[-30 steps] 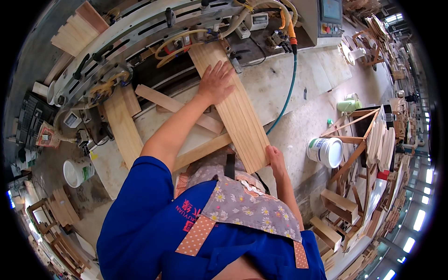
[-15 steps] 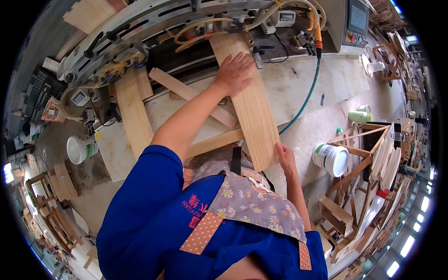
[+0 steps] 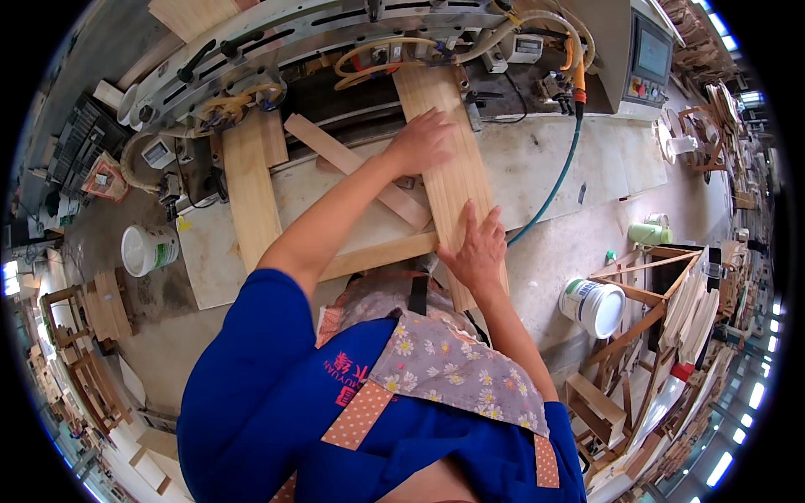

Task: The person operates a woodworking machine to shape wooden planks. They feed the planks through the machine, adjust the position of the wood, and remove the processed pieces. The person handles the wood by hand, ensuring it is properly aligned before and after processing.

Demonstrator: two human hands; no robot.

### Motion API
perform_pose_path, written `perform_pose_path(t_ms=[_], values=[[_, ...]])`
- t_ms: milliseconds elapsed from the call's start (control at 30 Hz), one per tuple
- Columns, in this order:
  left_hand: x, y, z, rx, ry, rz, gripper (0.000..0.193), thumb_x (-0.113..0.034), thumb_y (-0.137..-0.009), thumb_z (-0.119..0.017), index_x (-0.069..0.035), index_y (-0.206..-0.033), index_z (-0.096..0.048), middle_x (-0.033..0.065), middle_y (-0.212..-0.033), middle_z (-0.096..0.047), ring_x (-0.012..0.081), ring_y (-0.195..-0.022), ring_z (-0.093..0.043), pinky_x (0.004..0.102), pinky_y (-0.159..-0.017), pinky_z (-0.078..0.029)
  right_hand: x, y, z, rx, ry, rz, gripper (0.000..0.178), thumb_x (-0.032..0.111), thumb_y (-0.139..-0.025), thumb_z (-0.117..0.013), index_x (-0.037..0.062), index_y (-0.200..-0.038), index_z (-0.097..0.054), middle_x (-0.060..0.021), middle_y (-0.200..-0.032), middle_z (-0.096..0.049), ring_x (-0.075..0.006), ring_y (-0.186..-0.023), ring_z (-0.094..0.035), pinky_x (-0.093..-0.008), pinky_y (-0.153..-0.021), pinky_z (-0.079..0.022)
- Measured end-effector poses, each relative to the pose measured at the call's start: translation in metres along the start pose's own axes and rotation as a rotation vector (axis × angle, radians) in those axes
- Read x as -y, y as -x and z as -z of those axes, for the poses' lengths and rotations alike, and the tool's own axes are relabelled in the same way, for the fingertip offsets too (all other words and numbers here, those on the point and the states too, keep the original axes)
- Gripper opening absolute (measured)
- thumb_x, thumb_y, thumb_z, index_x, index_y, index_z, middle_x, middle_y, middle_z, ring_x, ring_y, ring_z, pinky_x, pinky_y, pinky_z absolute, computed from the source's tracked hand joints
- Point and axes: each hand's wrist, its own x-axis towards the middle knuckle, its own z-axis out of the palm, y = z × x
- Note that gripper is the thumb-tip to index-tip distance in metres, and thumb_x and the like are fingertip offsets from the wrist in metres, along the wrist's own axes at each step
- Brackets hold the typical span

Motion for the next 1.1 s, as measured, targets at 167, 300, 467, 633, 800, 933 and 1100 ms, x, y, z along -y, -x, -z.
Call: perform_pose_path(t_ms=[167,300,467,633,800,933,1100], values=[[-0.013,0.094,0.059,0.304,-0.323,-0.018,0.056,-0.014,-0.071,-0.069,-0.008,-0.125,-0.053,0.0153,-0.137,-0.045,0.0320,-0.137,-0.032,0.0509,-0.113,-0.023,-0.004,0.004,-0.002,0.012,-0.020,-0.026,0.102,0.041,-0.064,-0.076,0.0194,-0.148,-0.023,-0.0338,-0.145,-0.018,-0.0486,-0.122,-0.035,-0.0547,-0.097,-0.037],[0.005,0.126,0.063,0.232,-0.521,-0.089,0.045,-0.009,-0.069,-0.066,-0.009,-0.113,-0.057,0.0106,-0.129,-0.052,0.0302,-0.132,-0.039,0.0491,-0.108,-0.031,-0.002,0.003,-0.002,0.006,-0.015,-0.006,0.102,0.041,-0.065,-0.076,0.0192,-0.148,-0.022,-0.0335,-0.145,-0.018,-0.0485,-0.123,-0.035,-0.0547,-0.097,-0.036],[0.011,0.096,0.082,0.325,-0.361,-0.107,0.031,-0.002,-0.073,-0.060,-0.009,-0.104,-0.058,0.0052,-0.115,-0.060,0.0277,-0.124,-0.048,0.0427,-0.102,-0.041,0.000,0.003,0.003,0.030,-0.015,-0.029,0.102,0.042,-0.065,-0.076,0.0191,-0.148,-0.022,-0.0336,-0.146,-0.018,-0.0484,-0.123,-0.035,-0.0549,-0.097,-0.036],[0.038,0.054,0.093,0.271,-0.115,-0.135,0.030,0.003,-0.075,-0.061,-0.007,-0.104,-0.060,0.0118,-0.123,-0.058,0.0323,-0.128,-0.045,0.0386,-0.100,-0.046,-0.002,0.003,0.000,0.038,-0.021,-0.033,0.101,0.042,-0.065,-0.076,0.0196,-0.148,-0.022,-0.0337,-0.146,-0.017,-0.0486,-0.125,-0.033,-0.0549,-0.098,-0.036],[0.071,0.029,0.075,0.103,-0.219,-0.106,0.031,0.004,-0.083,-0.052,-0.008,-0.110,-0.060,0.0165,-0.136,-0.050,0.0357,-0.131,-0.042,0.0388,-0.106,-0.040,0.000,0.005,0.004,-0.007,-0.080,-0.007,0.099,0.038,-0.064,-0.079,0.0175,-0.145,-0.028,-0.0364,-0.144,-0.019,-0.0499,-0.122,-0.034,-0.0548,-0.094,-0.034],[0.062,0.025,0.053,-0.220,-0.210,0.088,0.036,0.002,-0.085,-0.049,-0.006,-0.119,-0.058,0.0201,-0.138,-0.046,0.0385,-0.130,-0.041,0.0393,-0.106,-0.039,-0.003,0.005,0.001,-0.009,-0.081,-0.022,0.098,0.038,-0.064,-0.079,0.0174,-0.145,-0.029,-0.0363,-0.144,-0.020,-0.0502,-0.123,-0.034,-0.0546,-0.094,-0.034],[0.068,0.033,0.017,-0.183,-0.011,0.315,0.043,-0.012,-0.089,-0.051,0.005,-0.128,-0.048,0.0248,-0.141,-0.039,0.0418,-0.131,-0.037,0.0430,-0.106,-0.036,-0.003,0.005,0.001,-0.017,-0.089,-0.015,0.096,0.038,-0.064,-0.078,0.0170,-0.145,-0.030,-0.0360,-0.144,-0.020,-0.0504,-0.122,-0.033,-0.0549,-0.094,-0.034]])
